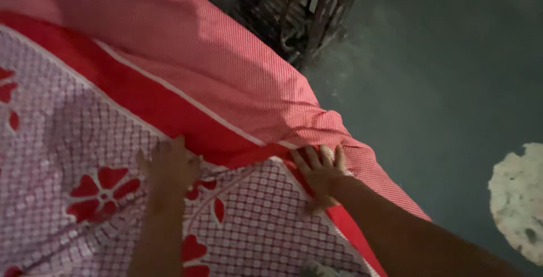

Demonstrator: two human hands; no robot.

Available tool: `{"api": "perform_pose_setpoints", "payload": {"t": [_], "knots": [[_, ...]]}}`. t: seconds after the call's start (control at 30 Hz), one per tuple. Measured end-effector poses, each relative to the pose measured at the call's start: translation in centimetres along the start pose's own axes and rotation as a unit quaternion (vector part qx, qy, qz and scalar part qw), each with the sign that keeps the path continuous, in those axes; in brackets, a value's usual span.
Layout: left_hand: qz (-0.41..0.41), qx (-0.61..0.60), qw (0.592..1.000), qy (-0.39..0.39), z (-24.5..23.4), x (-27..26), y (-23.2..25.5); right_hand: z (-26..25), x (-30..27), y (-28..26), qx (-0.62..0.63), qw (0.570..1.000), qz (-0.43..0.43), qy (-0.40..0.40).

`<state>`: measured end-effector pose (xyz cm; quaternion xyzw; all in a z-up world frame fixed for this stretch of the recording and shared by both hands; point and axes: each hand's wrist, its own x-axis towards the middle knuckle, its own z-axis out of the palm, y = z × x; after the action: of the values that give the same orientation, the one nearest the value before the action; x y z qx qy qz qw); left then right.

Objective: The person folds a red and white patterned bed sheet on a bed. They repeatedly lift, align, and smooth the sheet, folding it into smaller sections by hand.

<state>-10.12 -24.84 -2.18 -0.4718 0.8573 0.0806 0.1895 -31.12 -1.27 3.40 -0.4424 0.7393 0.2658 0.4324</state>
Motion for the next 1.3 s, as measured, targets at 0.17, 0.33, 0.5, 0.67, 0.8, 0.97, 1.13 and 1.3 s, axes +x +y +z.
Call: {"api": "perform_pose_setpoints", "payload": {"t": [0.17,0.33,0.5,0.67,0.8,0.97,1.13,1.3], "knots": [[-0.030,-0.027,0.975,-0.216,-3.1,2.2,0.8,-0.6,0.2,-0.3,0.039,0.999,0.002,-0.004],[-0.041,-0.053,0.975,-0.214,-2.8,3.2,1.4,-1.1,0.4,-0.6,0.036,0.998,0.030,-0.037],[-0.033,0.016,0.968,-0.248,-2.6,7.8,3.5,-1.0,0.5,-0.8,0.039,0.999,0.025,-0.006],[-0.082,0.197,0.901,-0.378,-0.2,14.8,5.9,0.2,1.2,-0.8,0.059,0.998,0.028,0.017],[-0.162,0.269,0.853,-0.416,1.2,17.1,7.0,0.9,1.6,-1.8,0.020,0.997,0.071,0.021],[-0.021,0.237,0.905,-0.352,-0.2,14.5,5.2,2.1,1.7,-2.4,0.014,0.992,0.106,0.065],[0.070,0.002,0.993,-0.093,-1.3,8.2,-1.8,2.3,1.9,-3.4,0.010,0.988,0.143,0.064],[0.114,-0.089,0.987,-0.074,-4.9,7.9,-11.5,-2.0,3.8,-4.6,-0.050,0.991,0.086,0.091]]}}
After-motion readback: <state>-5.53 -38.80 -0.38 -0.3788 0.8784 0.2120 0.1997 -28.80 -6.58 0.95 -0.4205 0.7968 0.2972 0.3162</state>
